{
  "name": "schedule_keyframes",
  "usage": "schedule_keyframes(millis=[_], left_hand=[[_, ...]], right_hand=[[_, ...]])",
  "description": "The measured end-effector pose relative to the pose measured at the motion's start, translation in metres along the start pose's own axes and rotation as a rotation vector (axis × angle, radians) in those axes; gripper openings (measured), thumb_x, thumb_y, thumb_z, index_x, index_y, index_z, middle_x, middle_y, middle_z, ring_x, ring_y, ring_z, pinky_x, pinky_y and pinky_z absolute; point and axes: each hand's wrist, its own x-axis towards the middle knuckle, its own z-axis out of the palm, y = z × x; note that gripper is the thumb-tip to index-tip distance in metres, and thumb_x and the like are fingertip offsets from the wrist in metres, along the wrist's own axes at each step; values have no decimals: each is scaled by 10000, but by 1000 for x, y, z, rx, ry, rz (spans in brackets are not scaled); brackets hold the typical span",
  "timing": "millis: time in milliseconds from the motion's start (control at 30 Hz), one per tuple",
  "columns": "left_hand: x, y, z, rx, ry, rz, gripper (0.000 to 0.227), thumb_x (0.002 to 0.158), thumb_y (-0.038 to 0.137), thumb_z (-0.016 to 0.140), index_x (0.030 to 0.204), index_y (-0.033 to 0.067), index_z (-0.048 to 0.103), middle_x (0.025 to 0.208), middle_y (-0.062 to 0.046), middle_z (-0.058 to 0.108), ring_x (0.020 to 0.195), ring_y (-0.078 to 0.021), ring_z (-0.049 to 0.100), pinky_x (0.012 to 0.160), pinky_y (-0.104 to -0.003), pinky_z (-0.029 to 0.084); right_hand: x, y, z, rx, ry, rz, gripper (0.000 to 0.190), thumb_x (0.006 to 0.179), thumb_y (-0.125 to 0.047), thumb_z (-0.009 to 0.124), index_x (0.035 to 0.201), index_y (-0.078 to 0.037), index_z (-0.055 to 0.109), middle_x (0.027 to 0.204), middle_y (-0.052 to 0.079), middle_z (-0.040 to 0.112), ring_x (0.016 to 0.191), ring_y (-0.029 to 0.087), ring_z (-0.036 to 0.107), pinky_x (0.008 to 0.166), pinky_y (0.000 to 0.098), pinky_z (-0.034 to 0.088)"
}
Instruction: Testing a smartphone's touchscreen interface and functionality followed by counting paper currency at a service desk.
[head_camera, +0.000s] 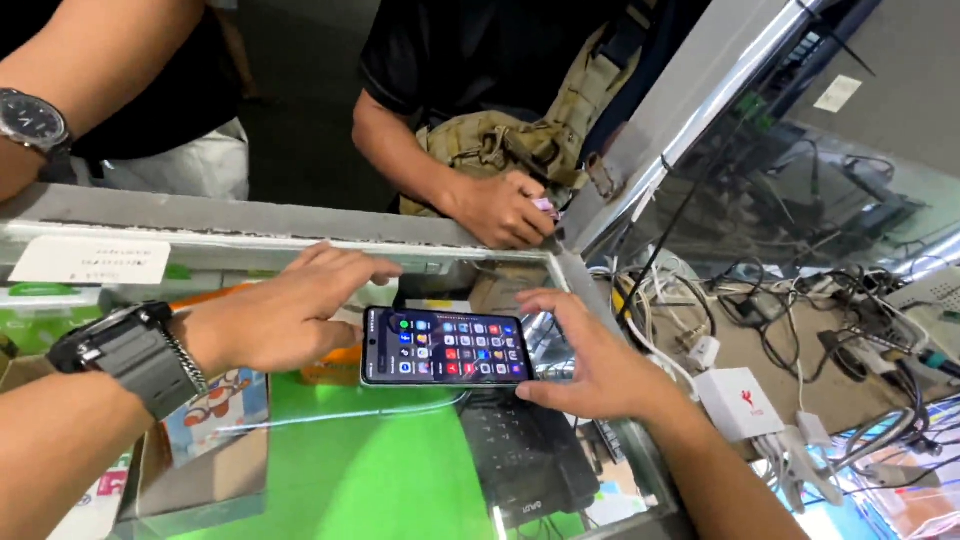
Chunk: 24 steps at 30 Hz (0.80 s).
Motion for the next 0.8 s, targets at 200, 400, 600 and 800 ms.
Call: schedule_keyframes(millis=[200,400,600,800], left_hand=[[-1,2,2,-4,23,34,528,888,216,507,1406,121,541,1334,-122,614,1466,-337,399,1267,-638,88],[3,-18,10,47,58,156,486,935,522,602,1228,134,636,1279,-87,571,1386,-363,423,1208,-715,155],[4,-15,14,115,65,193,907,669,776,800,1272,121,623,1265,-118,576,1348,-401,453,1187,-736,175],[7,-23,16,216,69,226,1027,550,788,840,1311,148,582,1255,-45,559,1261,-259,481,1146,-510,213]], right_hand=[[2,6,7,-65,-45,62,785,765,-229,894,1402,21,509,1251,256,620,1282,458,560,1092,599,402],[0,21,10,-109,-10,-6,895,714,-266,928,1454,-6,497,1267,249,626,1264,423,586,1086,542,426],[3,11,10,-159,-49,17,1046,685,-352,904,1537,-66,369,1439,207,496,1369,371,482,1142,497,370],[3,5,1,-104,-82,148,1007,733,-314,831,1547,-52,300,1576,166,416,1473,289,400,1213,439,294]])
